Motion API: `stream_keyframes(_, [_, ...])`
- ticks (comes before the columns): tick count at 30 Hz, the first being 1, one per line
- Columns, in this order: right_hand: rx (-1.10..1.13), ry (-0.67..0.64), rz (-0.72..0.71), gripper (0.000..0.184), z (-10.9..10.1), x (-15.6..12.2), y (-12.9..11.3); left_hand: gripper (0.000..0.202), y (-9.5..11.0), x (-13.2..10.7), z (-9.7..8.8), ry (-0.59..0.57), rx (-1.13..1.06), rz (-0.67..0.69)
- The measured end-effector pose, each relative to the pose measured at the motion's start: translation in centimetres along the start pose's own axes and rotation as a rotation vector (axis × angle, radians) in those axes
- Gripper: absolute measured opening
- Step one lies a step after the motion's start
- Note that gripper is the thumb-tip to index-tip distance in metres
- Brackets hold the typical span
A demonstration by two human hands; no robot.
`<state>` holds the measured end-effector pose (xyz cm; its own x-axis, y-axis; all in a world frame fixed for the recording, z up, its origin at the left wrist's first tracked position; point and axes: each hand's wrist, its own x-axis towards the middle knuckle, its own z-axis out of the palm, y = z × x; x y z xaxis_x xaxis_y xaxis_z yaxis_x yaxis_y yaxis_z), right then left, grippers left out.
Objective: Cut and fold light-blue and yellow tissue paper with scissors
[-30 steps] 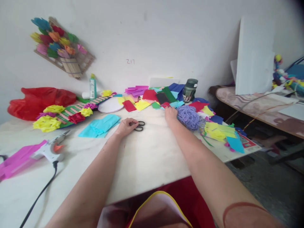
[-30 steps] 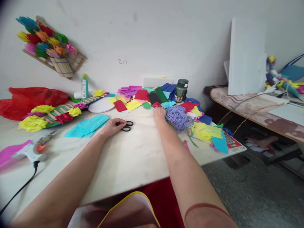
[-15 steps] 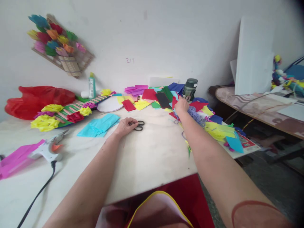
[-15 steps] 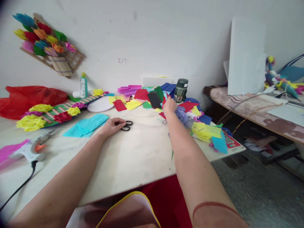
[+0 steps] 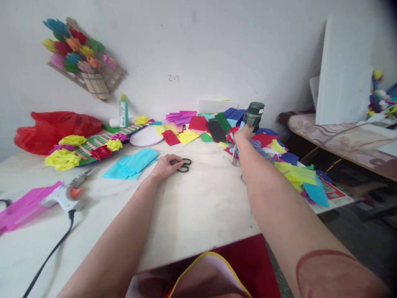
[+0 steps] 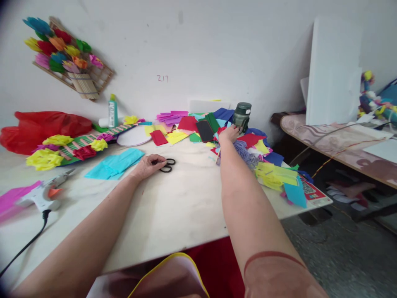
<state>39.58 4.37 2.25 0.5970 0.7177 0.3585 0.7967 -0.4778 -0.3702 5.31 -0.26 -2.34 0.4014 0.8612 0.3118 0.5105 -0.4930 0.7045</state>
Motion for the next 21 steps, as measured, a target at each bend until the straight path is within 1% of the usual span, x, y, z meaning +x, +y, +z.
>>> stream_keyframes(1, [-0.012,-0.006,0.086,0.046,0.4,-0.4,0.2,0.032,-0.1,0.0,0.0,0.0,-0.004,0.002])
stream_keyframes(3, [-0.036,-0.095,0.186,0.044,1.0,-1.0,0.4,0.032,-0.2,0.1,0.0,-0.005,-0.005,0.004])
stream_keyframes(4, [-0.047,-0.12,0.2,0.044,1.2,-1.2,0.4,0.033,-0.3,0.1,0.0,-0.007,-0.005,0.004])
stream_keyframes(5, [-0.058,-0.114,0.194,0.044,1.2,-1.4,0.3,0.033,-0.3,0.1,0.0,-0.007,-0.007,0.005])
stream_keyframes(6, [-0.065,-0.07,0.168,0.044,1.1,-1.6,0.1,0.033,-0.3,0.1,0.0,-0.006,-0.013,0.006])
stream_keyframes(7, [-0.067,0.008,0.128,0.044,0.8,-1.8,-0.2,0.033,-0.3,0.0,0.0,-0.002,-0.025,0.005])
stream_keyframes(9, [-0.05,0.161,0.006,0.04,0.1,-2.2,-1.3,0.035,-0.1,-0.1,0.0,-0.001,-0.074,-0.004])
stream_keyframes(10, [-0.033,0.195,-0.041,0.04,-0.3,-2.6,-2.0,0.035,0.1,-0.2,0.0,-0.004,-0.11,-0.007])
stream_keyframes(11, [-0.014,0.186,-0.075,0.041,-0.7,-3.0,-2.9,0.036,0.3,-0.3,0.0,-0.004,-0.148,-0.011])
stream_keyframes(12, [0.009,0.146,-0.102,0.043,-1.0,-3.5,-3.9,0.036,0.5,-0.3,-0.1,0.001,-0.189,-0.011])
stream_keyframes(13, [0.037,0.08,-0.114,0.045,-1.2,-4.2,-4.9,0.036,0.7,-0.4,-0.1,0.018,-0.22,-0.006])
stream_keyframes(15, [0.09,-0.022,-0.167,0.048,-1.2,-6.1,-7.1,0.036,1.0,-0.4,-0.1,0.087,-0.223,-0.005])
stream_keyframes(17, [0.116,-0.105,-0.254,0.05,-0.8,-8.5,-9.1,0.038,1.0,-0.4,-0.2,0.19,-0.207,-0.004])
stream_keyframes(18, [0.128,-0.141,-0.307,0.05,-0.5,-9.9,-10.1,0.039,0.9,-0.3,-0.2,0.25,-0.209,-0.028])
stream_keyframes(21, [0.118,-0.245,-0.452,0.05,0.3,-13.9,-12.4,0.04,0.5,0.0,-0.2,0.304,-0.149,-0.09])
